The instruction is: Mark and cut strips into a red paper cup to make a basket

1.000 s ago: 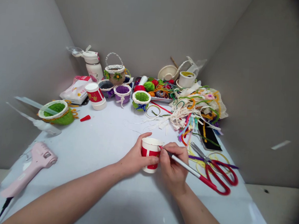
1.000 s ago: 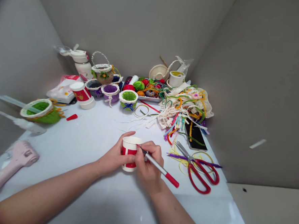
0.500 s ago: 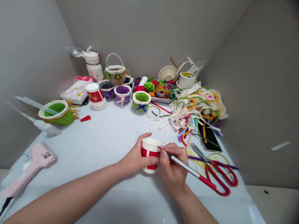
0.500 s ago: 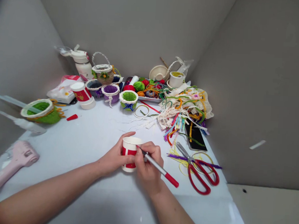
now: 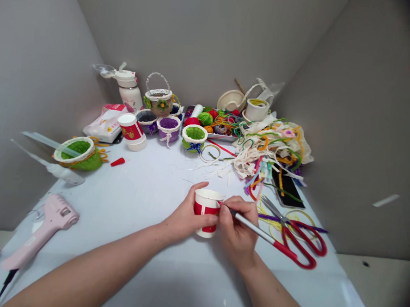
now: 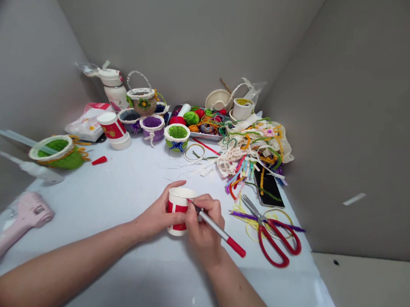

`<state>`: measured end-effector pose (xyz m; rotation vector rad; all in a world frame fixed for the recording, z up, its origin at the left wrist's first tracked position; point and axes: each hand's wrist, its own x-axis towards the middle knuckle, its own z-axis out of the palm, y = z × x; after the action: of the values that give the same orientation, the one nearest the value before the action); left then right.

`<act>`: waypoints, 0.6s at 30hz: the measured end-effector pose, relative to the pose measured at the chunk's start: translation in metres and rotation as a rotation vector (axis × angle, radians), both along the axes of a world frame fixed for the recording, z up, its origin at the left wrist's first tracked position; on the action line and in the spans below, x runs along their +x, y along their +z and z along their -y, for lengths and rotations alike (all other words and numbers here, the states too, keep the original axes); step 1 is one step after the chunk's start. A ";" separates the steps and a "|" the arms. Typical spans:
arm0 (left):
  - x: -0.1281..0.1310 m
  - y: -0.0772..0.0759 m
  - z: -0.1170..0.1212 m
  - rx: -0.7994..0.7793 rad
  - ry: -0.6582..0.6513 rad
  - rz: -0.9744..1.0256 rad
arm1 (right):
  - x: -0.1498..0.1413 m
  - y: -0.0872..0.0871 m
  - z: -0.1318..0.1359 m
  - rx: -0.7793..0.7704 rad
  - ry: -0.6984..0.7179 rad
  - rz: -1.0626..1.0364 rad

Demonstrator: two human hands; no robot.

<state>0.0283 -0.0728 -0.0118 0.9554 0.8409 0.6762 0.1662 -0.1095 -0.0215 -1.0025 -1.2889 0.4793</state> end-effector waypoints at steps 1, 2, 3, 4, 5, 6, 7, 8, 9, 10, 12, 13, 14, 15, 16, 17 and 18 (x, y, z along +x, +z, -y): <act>0.000 0.000 0.000 0.000 0.001 -0.001 | 0.000 0.000 0.000 -0.003 0.002 -0.002; 0.000 0.000 0.000 0.000 0.003 -0.002 | 0.000 0.000 0.000 -0.003 0.002 -0.005; 0.000 0.000 0.000 0.001 0.004 -0.002 | 0.000 0.000 0.000 -0.002 0.000 -0.010; 0.000 -0.001 0.000 0.003 0.005 0.000 | 0.000 0.000 0.000 0.000 -0.003 -0.013; 0.000 -0.001 0.000 0.005 0.005 0.002 | 0.000 0.000 0.000 0.003 -0.004 -0.014; 0.000 -0.001 0.000 0.005 0.003 0.005 | 0.000 0.000 0.000 0.005 -0.004 -0.013; 0.000 -0.002 0.000 0.005 0.002 0.005 | 0.000 0.000 0.000 0.003 0.000 -0.012; 0.000 -0.002 0.000 0.004 0.002 0.004 | 0.000 -0.001 0.000 0.001 0.005 -0.010; 0.000 -0.002 0.000 0.004 0.003 0.002 | 0.000 -0.001 0.000 -0.002 0.010 -0.009; 0.000 -0.002 0.000 0.005 0.005 0.000 | 0.000 -0.001 0.000 -0.003 0.013 -0.009; 0.000 -0.002 0.000 0.006 0.006 -0.001 | 0.000 -0.002 0.000 0.001 0.007 -0.013; 0.000 -0.002 0.000 0.006 0.006 0.000 | 0.000 -0.002 0.000 0.005 0.003 -0.014; 0.000 -0.001 0.000 0.005 0.005 0.000 | 0.000 -0.002 0.000 0.009 0.001 -0.015; 0.001 -0.001 -0.001 0.004 0.004 -0.001 | 0.000 -0.002 0.000 0.009 0.004 -0.016; 0.001 -0.002 -0.001 0.002 0.004 -0.002 | 0.000 -0.002 -0.001 0.006 0.010 -0.015; 0.001 -0.002 -0.002 0.000 0.005 -0.002 | 0.000 -0.002 -0.001 0.002 0.018 -0.014; 0.001 -0.003 -0.002 -0.002 0.007 -0.001 | 0.000 -0.002 -0.001 -0.001 0.024 -0.013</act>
<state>0.0290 -0.0710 -0.0143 0.9516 0.8455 0.6811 0.1665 -0.1088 -0.0230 -0.9839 -1.2901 0.5043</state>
